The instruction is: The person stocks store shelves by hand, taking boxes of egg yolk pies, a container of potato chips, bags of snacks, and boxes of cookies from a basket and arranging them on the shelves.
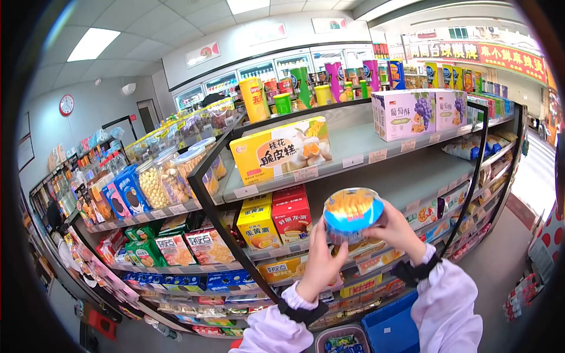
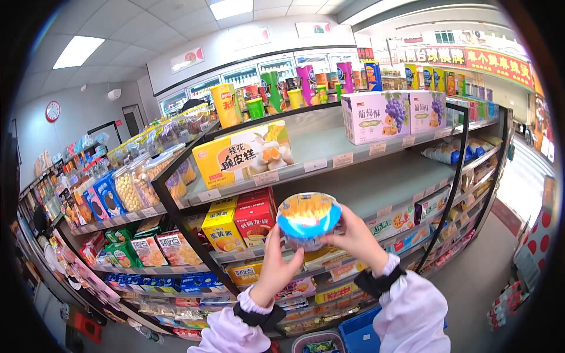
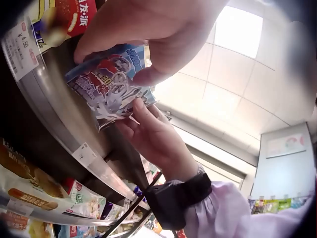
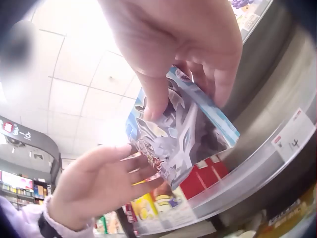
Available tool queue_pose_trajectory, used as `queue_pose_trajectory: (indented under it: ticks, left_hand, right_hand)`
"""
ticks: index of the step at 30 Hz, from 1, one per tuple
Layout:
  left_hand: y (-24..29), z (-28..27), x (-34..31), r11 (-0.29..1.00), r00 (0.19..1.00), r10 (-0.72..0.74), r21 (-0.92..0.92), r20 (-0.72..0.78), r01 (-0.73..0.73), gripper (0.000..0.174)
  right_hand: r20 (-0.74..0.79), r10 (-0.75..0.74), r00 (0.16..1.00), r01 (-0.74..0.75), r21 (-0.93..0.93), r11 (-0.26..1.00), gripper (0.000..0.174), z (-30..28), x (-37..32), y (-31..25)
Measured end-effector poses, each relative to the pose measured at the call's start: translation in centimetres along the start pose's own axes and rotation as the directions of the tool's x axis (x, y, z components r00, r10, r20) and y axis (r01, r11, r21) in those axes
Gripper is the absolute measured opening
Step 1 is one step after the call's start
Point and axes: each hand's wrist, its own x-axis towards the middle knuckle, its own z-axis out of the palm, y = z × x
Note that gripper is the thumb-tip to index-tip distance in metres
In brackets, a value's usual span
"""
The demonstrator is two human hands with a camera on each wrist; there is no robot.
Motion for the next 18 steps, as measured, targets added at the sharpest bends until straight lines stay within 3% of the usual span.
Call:
queue_pose_trajectory:
  ticks: [3, 6, 8, 13, 16, 17, 18]
  left_hand:
    - [-2.3, 1.8, 2.8, 0.995, 0.998, -0.069, -0.069, 0.015, 0.069, 0.073]
    - [-5.2, 3.4, 4.3, 0.989, 0.995, -0.102, -0.107, 0.025, 0.104, 0.077]
    - [-7.8, 4.6, 4.9, 0.984, 0.992, -0.124, -0.128, 0.023, 0.126, 0.079]
    - [-9.5, 5.7, 6.0, 0.908, 0.933, -0.351, -0.214, 0.081, 0.361, 0.081]
    - [-10.3, 6.1, 6.3, 0.93, 0.943, -0.328, -0.153, 0.053, 0.333, 0.082]
    - [-10.2, 5.9, 6.3, 0.922, 0.939, -0.341, -0.176, 0.048, 0.344, 0.082]
    - [-10.0, 5.8, 6.4, 0.918, 0.934, -0.353, -0.168, 0.064, 0.358, 0.082]
  right_hand:
    - [-0.006, -0.11, 0.994, 0.108, -0.145, 0.984, 0.068, -1.1, 3.5, 2.0]
    - [-0.01, -0.099, 0.995, 0.093, -0.255, 0.962, 0.069, -1.7, 5.4, 3.4]
    - [0.02, -0.052, 0.998, 0.056, -0.3, 0.952, 0.068, -2.0, 6.5, 4.3]
    - [0.075, 0.03, 0.997, -0.004, -0.322, 0.947, 0.07, -2.5, 10.2, 8.8]
    - [0.148, 0.086, 0.985, -0.056, -0.2, 0.978, 0.068, -2.9, 12.4, 9.9]
    - [0.127, 0.181, 0.975, -0.136, -0.301, 0.944, 0.069, -3.2, 13.3, 10.3]
    - [0.127, 0.148, 0.981, -0.105, -0.294, 0.95, 0.069, -3.2, 14.0, 10.9]
